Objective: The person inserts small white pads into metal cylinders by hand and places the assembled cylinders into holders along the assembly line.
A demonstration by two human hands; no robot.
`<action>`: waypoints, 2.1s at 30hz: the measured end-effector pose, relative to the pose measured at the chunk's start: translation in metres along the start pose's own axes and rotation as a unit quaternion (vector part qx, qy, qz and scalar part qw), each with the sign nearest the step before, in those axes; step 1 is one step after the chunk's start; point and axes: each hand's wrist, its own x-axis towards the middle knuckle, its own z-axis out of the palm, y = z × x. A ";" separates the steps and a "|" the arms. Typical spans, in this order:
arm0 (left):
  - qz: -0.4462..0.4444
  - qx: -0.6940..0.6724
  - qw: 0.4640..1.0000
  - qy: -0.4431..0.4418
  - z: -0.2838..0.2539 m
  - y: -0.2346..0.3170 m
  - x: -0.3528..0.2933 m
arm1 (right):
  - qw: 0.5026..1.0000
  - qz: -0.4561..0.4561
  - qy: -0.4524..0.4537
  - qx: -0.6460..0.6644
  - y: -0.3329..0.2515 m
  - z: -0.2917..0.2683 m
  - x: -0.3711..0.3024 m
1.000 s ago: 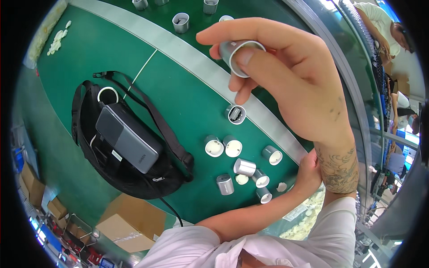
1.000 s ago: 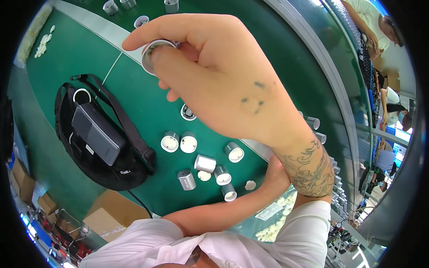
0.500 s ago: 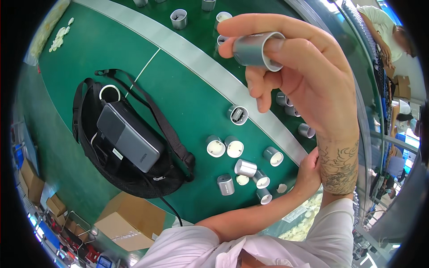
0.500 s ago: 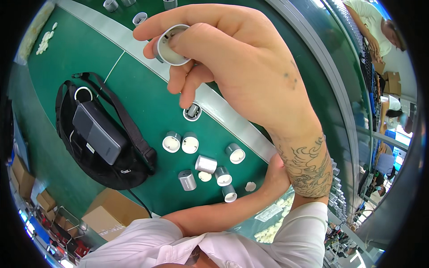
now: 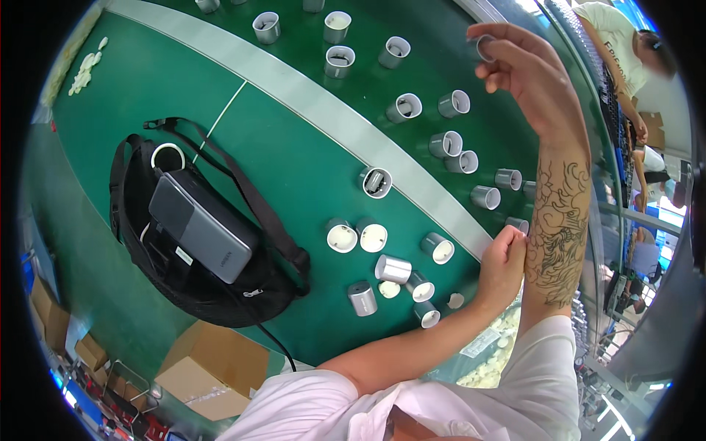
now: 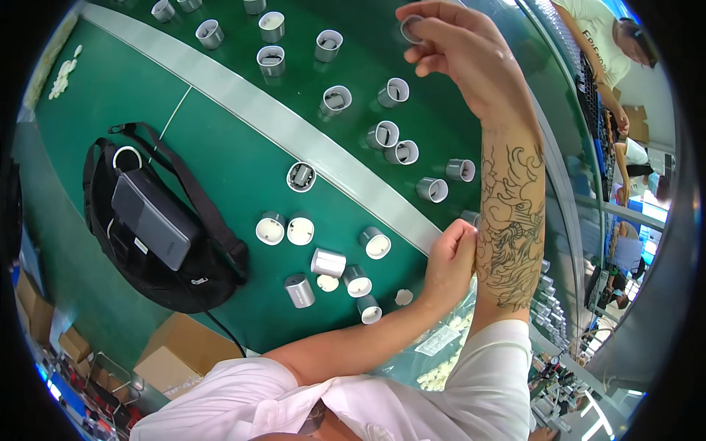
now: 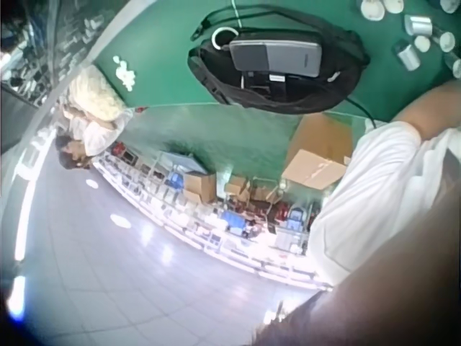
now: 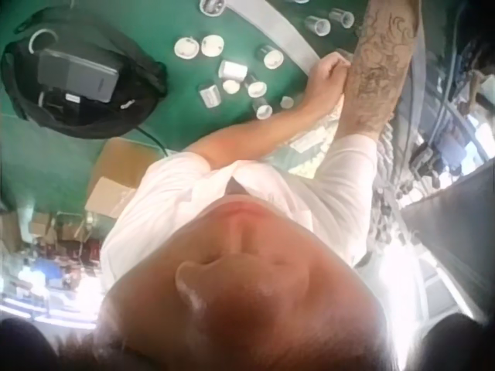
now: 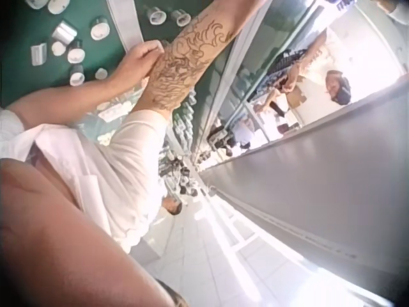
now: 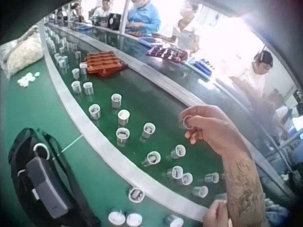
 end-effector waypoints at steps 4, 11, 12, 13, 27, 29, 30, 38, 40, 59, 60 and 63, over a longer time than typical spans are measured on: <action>-0.033 -0.110 0.993 0.003 -0.004 0.013 -0.002 | 0.992 0.071 0.013 -0.102 0.021 -0.007 -0.007; -0.017 -0.132 0.991 -0.004 0.001 0.022 0.000 | 0.973 0.053 0.029 -0.221 0.063 -0.039 -0.014; 0.012 -0.125 0.992 0.007 -0.005 0.024 0.002 | 0.970 0.047 0.019 -0.238 0.065 -0.032 -0.016; 0.004 -0.157 0.988 0.012 -0.001 0.023 0.002 | 0.983 0.038 0.043 -0.176 0.031 -0.021 -0.034; 0.051 -0.133 0.989 -0.047 -0.008 0.010 0.005 | 0.953 0.022 0.029 -0.299 0.001 -0.031 -0.243; 0.041 -0.103 0.993 -0.048 -0.009 0.010 0.002 | 0.959 0.056 0.046 -0.273 0.007 -0.031 -0.246; 0.033 -0.076 0.995 -0.047 -0.007 0.010 0.001 | 0.959 0.056 0.048 -0.273 0.008 -0.035 -0.247; 0.053 -0.034 0.996 -0.070 -0.007 0.015 0.003 | 0.986 0.140 0.075 -0.053 0.011 -0.044 -0.247; 0.055 -0.029 0.996 -0.067 -0.003 0.018 0.005 | 0.982 0.139 0.113 -0.056 0.006 -0.044 -0.246; 0.000 -0.127 0.989 -0.075 -0.001 0.020 0.003 | 0.979 -0.017 0.166 -0.113 0.027 -0.042 -0.250; 0.008 -0.118 0.991 -0.058 -0.001 0.021 0.003 | 0.980 -0.018 0.164 -0.114 0.025 -0.042 -0.250; 0.021 -0.108 0.993 -0.049 -0.002 0.021 0.004 | 0.981 0.011 0.184 -0.061 0.022 -0.041 -0.249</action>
